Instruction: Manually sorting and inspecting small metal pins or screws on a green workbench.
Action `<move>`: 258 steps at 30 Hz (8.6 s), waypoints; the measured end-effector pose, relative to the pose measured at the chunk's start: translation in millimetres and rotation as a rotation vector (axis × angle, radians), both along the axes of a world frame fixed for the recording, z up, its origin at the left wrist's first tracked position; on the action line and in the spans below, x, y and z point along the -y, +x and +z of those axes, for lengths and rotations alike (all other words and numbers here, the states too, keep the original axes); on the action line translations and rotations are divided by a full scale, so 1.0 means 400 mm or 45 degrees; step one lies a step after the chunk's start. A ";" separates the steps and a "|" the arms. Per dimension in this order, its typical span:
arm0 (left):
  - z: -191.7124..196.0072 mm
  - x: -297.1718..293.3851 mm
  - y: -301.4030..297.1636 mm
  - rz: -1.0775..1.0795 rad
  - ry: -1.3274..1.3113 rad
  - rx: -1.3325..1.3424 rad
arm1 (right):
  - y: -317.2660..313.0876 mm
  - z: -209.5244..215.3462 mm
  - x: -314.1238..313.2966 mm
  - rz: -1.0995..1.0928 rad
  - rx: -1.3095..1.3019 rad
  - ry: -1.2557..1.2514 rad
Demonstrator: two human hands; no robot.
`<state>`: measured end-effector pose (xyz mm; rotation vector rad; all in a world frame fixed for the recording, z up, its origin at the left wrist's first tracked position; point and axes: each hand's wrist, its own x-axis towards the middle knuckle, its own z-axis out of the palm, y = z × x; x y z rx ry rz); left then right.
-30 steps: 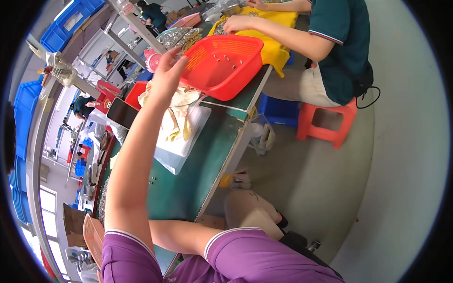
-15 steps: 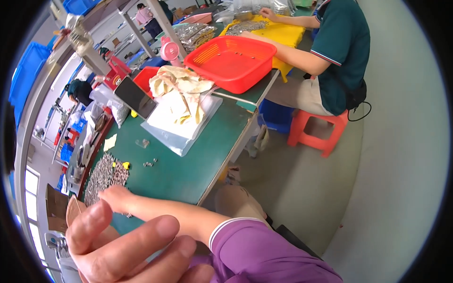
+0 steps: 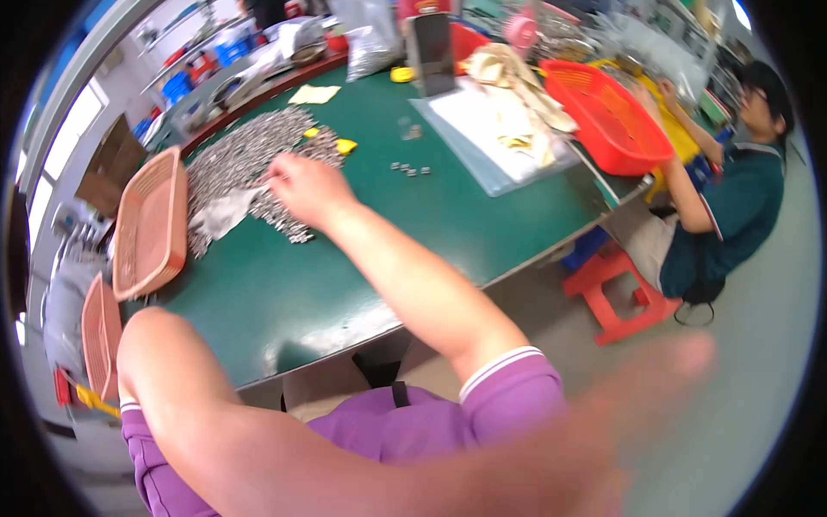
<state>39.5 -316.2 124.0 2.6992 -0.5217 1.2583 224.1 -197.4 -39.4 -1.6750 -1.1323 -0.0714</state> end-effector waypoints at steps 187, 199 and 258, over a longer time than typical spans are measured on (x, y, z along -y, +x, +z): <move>-0.438 -0.706 0.108 -0.087 -1.410 -0.825 | -0.087 0.026 -0.010 0.105 -0.059 -0.354; -0.428 -0.694 0.103 -0.079 -1.506 -0.864 | -0.086 0.021 -0.014 0.104 0.117 -0.399; -0.414 -0.699 0.098 -0.696 -2.424 -1.018 | -0.101 0.045 -0.008 0.097 0.216 -0.050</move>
